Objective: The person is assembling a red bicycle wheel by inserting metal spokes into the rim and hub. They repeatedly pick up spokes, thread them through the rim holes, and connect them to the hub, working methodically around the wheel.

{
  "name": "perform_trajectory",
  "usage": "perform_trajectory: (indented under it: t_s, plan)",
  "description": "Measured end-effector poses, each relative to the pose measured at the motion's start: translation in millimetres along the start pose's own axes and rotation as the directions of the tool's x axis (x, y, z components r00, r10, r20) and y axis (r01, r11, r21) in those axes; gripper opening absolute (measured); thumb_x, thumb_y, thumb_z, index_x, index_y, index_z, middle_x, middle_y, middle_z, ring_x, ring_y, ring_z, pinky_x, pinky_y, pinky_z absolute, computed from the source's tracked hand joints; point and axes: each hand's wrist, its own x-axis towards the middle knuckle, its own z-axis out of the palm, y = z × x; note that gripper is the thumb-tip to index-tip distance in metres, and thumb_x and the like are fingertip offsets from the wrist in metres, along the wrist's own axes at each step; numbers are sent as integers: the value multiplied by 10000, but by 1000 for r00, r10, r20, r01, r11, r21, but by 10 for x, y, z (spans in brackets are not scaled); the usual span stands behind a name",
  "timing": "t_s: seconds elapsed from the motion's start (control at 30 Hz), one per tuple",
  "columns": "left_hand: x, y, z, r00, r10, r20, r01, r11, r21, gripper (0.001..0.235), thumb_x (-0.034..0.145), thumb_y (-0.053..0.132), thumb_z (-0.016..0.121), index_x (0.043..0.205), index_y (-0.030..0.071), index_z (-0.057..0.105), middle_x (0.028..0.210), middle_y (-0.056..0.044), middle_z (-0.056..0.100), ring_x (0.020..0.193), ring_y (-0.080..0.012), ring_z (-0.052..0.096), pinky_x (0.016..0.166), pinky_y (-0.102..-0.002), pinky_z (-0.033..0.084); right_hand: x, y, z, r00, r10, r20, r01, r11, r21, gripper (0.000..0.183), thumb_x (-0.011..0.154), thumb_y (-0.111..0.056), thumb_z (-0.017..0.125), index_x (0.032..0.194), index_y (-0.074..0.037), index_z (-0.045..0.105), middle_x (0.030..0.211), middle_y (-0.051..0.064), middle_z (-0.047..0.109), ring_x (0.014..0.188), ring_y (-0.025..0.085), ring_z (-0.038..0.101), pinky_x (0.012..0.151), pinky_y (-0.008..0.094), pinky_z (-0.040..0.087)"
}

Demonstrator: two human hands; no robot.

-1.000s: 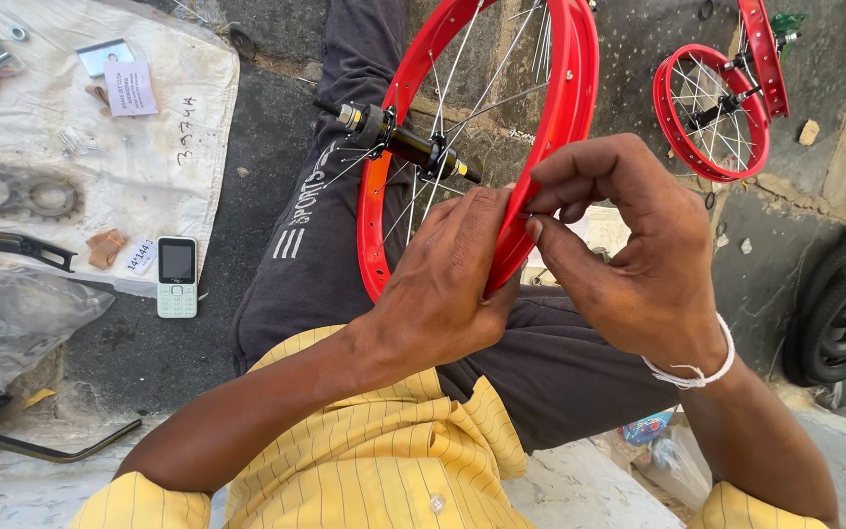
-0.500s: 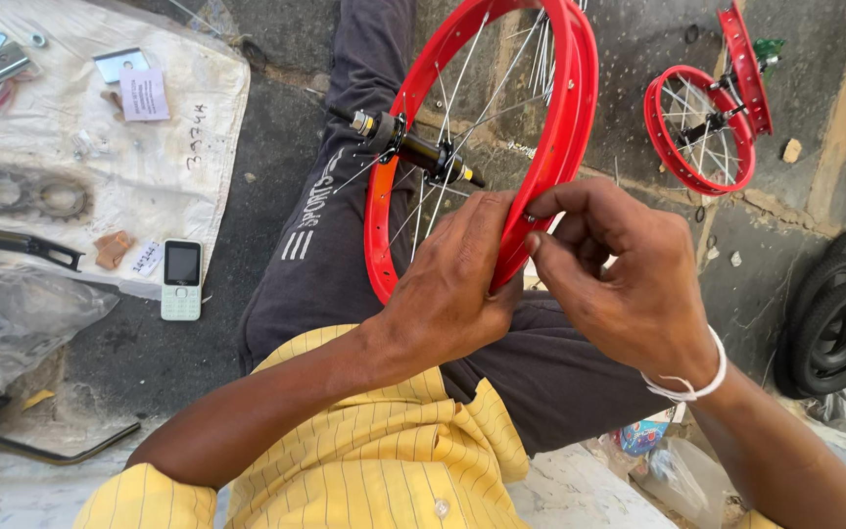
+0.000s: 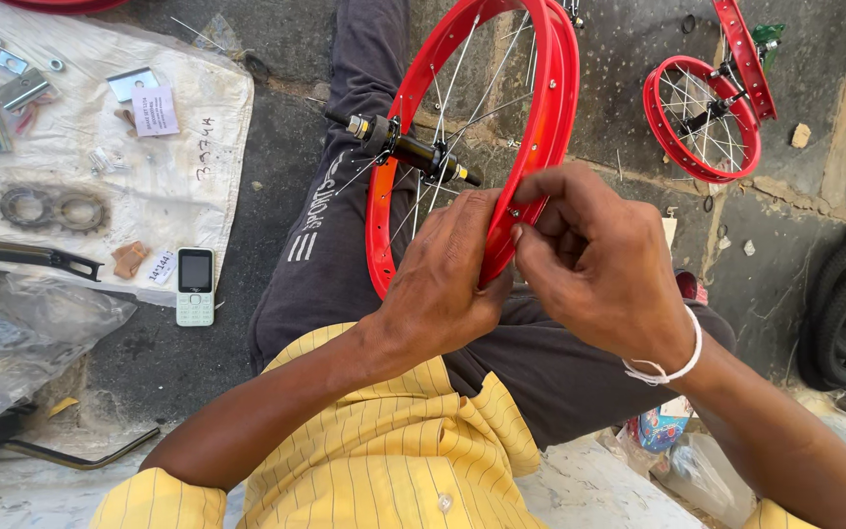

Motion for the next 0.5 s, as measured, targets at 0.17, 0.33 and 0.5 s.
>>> perform_trajectory:
  t_s: [0.17,0.33,0.5]
  plan:
    - [-7,-24,-203,995,-32,100,45,989,-137,557,891,83,781,1349,1,475,1042,-159,617,913,-331,660,789,-417,520,39,18,-8,908,-404,-114,376,903,-207,126,1020,-109,755,1060,-29,667,787,99,665,635,225,659,579,318,474]
    - [-7,0,-717,958,-242,154,261,957,-125,331,1081,102,577,1402,29,541,819,-71,630,666,-210,614,635,-333,503,893,336,152,805,-560,-196,576,817,32,244,1137,-169,622,957,-9,663,874,119,629,799,286,622,752,413,459]
    - [258,169,-1430,908,309,282,-418,633,652,369,1027,120,758,1341,34,583,1012,-98,601,785,-224,591,655,-352,475,1218,195,676,736,-566,-371,555,819,-148,428,1161,-343,599,819,-98,683,729,85,584,652,285,588,663,468,406]
